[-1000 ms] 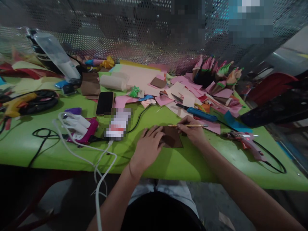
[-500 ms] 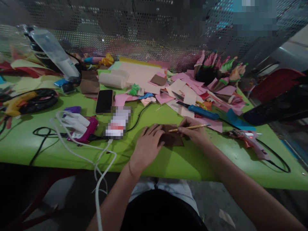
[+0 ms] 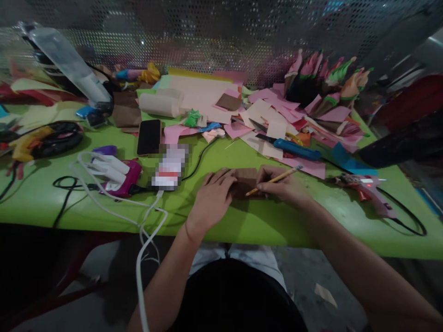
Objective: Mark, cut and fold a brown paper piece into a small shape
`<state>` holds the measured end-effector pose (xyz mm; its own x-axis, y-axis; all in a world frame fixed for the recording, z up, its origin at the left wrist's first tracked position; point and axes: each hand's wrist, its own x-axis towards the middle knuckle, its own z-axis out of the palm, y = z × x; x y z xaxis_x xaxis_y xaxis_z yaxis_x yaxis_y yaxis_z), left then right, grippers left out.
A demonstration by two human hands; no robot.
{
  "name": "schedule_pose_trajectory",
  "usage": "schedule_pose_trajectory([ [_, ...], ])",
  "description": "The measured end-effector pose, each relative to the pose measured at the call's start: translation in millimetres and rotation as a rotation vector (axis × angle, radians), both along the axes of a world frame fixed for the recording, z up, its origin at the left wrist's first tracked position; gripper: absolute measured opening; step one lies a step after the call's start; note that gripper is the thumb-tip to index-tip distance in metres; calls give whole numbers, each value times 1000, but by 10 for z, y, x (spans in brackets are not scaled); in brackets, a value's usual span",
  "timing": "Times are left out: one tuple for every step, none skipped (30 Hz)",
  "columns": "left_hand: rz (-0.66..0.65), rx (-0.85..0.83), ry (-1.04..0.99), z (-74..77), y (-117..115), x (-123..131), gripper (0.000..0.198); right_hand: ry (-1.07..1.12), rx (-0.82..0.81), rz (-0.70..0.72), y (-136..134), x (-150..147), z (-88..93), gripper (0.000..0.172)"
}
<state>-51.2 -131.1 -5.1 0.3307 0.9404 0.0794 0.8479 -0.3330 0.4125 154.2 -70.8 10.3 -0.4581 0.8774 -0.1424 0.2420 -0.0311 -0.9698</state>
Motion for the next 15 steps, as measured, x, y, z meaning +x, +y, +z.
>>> schedule_pose_trajectory([
  [1,-1,-2,1,0,0,29,-5,-8,8,-4,1,10,14],
  [3,-1,-4,1,0,0,29,-10,-15,17,-8,3,18,14],
  [5,0,-7,-1,0,0,29,-13,-19,22,-12,5,25,13],
  [6,2,-8,-4,1,0,29,-12,-23,26,-14,7,28,13],
  [6,3,-9,-8,2,0,29,-12,-27,30,-16,8,26,14],
  [4,3,-8,-11,3,-1,29,-12,-33,33,-14,9,20,14],
  [1,5,-7,-13,3,-2,29,-8,-41,33,-10,10,8,15],
  [-1,6,-3,-13,3,-3,29,3,-49,23,-3,9,-8,16],
  [-4,7,2,-12,3,-4,29,25,-53,2,9,7,-29,17],
  [-4,7,9,-9,2,-4,29,56,-46,-34,23,5,-51,19],
  [-4,7,15,-6,1,-4,29,91,-29,-81,40,2,-75,21],
  [-4,6,21,-2,1,-3,29,122,-1,-133,58,-2,-97,22],
  [-3,4,25,0,1,-2,29,137,34,-180,76,-6,-116,24],
  [-2,3,26,2,2,-1,28,134,69,-217,92,-10,-133,25],
  [0,2,26,2,2,1,28,116,103,-243,107,-15,-147,27],
])
